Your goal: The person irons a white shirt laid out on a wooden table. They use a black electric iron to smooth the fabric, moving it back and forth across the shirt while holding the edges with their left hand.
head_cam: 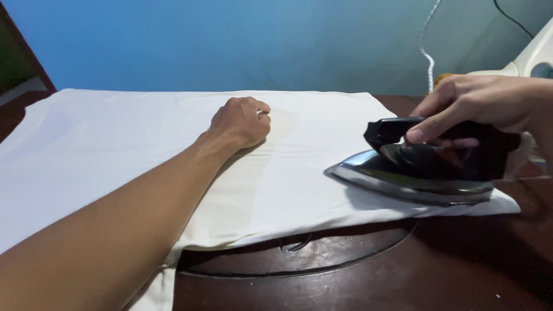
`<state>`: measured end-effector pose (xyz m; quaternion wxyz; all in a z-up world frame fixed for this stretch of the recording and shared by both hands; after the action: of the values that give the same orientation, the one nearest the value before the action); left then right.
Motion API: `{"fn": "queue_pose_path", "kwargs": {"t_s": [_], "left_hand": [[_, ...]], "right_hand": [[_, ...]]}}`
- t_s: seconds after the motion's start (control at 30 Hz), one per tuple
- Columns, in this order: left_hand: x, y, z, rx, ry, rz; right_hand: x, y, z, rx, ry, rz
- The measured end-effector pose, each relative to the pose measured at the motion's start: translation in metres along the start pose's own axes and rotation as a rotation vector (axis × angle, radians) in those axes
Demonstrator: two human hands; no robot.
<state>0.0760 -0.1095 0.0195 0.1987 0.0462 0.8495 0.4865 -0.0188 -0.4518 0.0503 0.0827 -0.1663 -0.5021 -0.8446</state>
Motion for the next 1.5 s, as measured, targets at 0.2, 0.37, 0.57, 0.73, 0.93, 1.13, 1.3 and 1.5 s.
{"fn": "queue_pose_path", "kwargs": {"t_s": [0.2, 0.37, 0.57, 0.73, 0.93, 1.13, 1.3, 1.5], "left_hand": [[0.003, 0.001, 0.008, -0.047, 0.103, 0.063], [-0.009, 0.020, 0.035, 0.026, 0.099, -0.139], [-0.011, 0.023, 0.070, 0.015, 0.294, -0.010], [-0.007, 0.042, 0.098, 0.075, 0.385, -0.073], [-0.008, 0.054, 0.130, -0.016, 0.389, -0.089], [-0.015, 0.041, 0.129, -0.207, 0.321, 0.001], [-0.018, 0.039, 0.133, -0.195, 0.310, -0.019], [-0.016, 0.039, 0.131, -0.205, 0.298, -0.006]], "right_hand": [[-0.007, 0.002, -0.003, -0.154, 0.030, 0.023], [0.006, 0.003, 0.039, 0.007, 0.029, -0.196], [0.014, -0.013, 0.125, 0.226, 0.034, -0.396], [-0.002, -0.032, 0.191, 0.200, 0.149, -0.405], [-0.042, -0.047, 0.252, 0.143, 0.362, -0.400], [-0.083, -0.052, 0.286, 0.124, 0.417, -0.469], [-0.098, -0.045, 0.290, 0.169, 0.401, -0.547], [-0.091, -0.042, 0.259, 0.197, 0.310, -0.467]]}}
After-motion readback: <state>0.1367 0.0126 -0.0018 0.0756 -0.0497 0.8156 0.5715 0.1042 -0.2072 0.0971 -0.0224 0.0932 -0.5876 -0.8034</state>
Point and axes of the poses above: each hand's wrist, its own x-axis away from the middle knuckle, its own y-axis out of the back of the hand, z = x × y, the point moved 10 cm from there along -x, towards the middle knuckle
